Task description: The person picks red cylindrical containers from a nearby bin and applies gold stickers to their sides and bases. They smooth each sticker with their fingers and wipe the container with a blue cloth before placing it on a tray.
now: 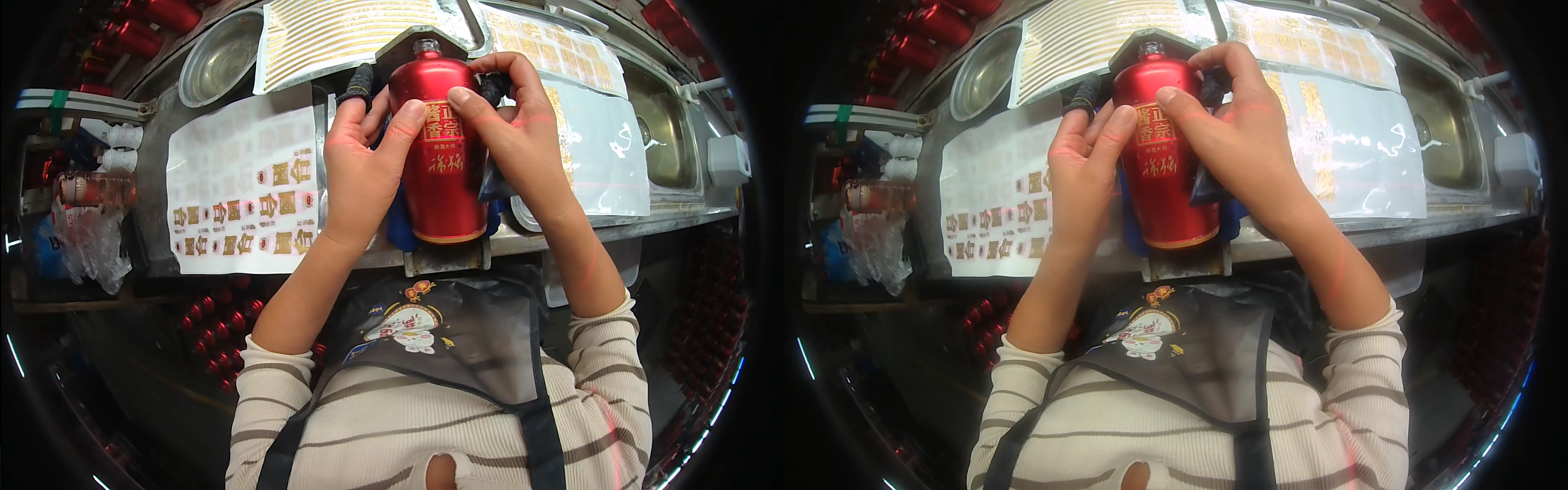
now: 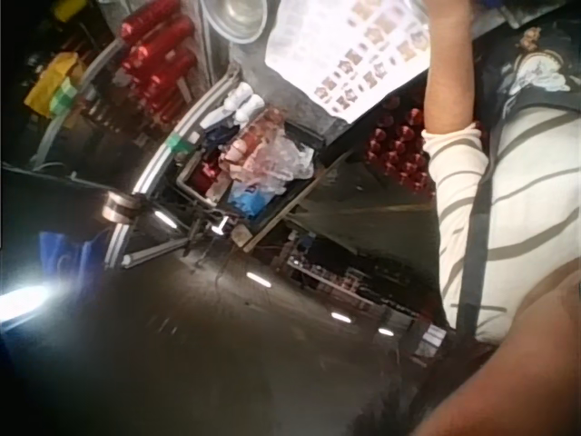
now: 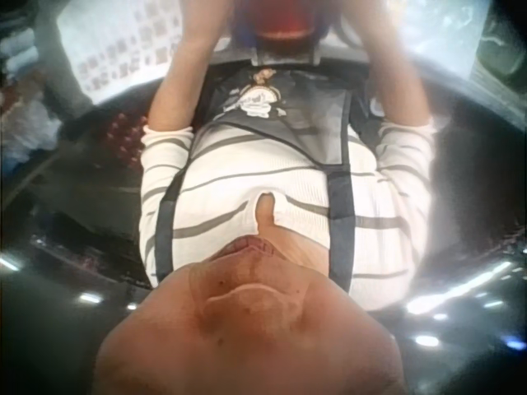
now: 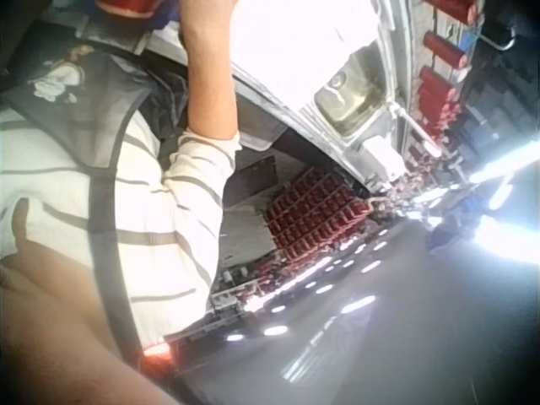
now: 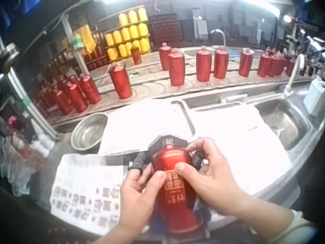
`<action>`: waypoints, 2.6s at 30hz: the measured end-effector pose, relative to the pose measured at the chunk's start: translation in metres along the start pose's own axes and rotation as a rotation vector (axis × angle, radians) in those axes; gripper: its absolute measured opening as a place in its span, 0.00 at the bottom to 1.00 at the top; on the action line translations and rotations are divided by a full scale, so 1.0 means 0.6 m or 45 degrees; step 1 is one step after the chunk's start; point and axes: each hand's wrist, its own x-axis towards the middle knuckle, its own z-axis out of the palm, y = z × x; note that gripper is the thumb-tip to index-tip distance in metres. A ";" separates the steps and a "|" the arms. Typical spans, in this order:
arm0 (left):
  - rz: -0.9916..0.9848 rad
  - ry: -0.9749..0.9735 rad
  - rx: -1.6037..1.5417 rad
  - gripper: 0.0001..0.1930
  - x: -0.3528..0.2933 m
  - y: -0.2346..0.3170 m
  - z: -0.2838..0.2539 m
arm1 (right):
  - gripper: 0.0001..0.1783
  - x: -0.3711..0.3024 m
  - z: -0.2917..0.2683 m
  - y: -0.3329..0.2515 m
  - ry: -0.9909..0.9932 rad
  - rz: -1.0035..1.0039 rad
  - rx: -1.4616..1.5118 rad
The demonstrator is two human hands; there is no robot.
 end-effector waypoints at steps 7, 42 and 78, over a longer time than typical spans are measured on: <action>-0.112 -0.052 -0.090 0.16 -0.027 0.005 -0.001 | 0.26 -0.044 -0.015 0.003 -0.089 0.061 0.192; 0.101 0.012 0.271 0.22 -0.049 -0.029 -0.010 | 0.31 -0.042 -0.002 -0.014 -0.063 0.179 0.049; -0.100 -0.243 0.144 0.32 -0.049 0.001 -0.019 | 0.22 -0.039 -0.037 -0.054 -0.018 -0.002 0.152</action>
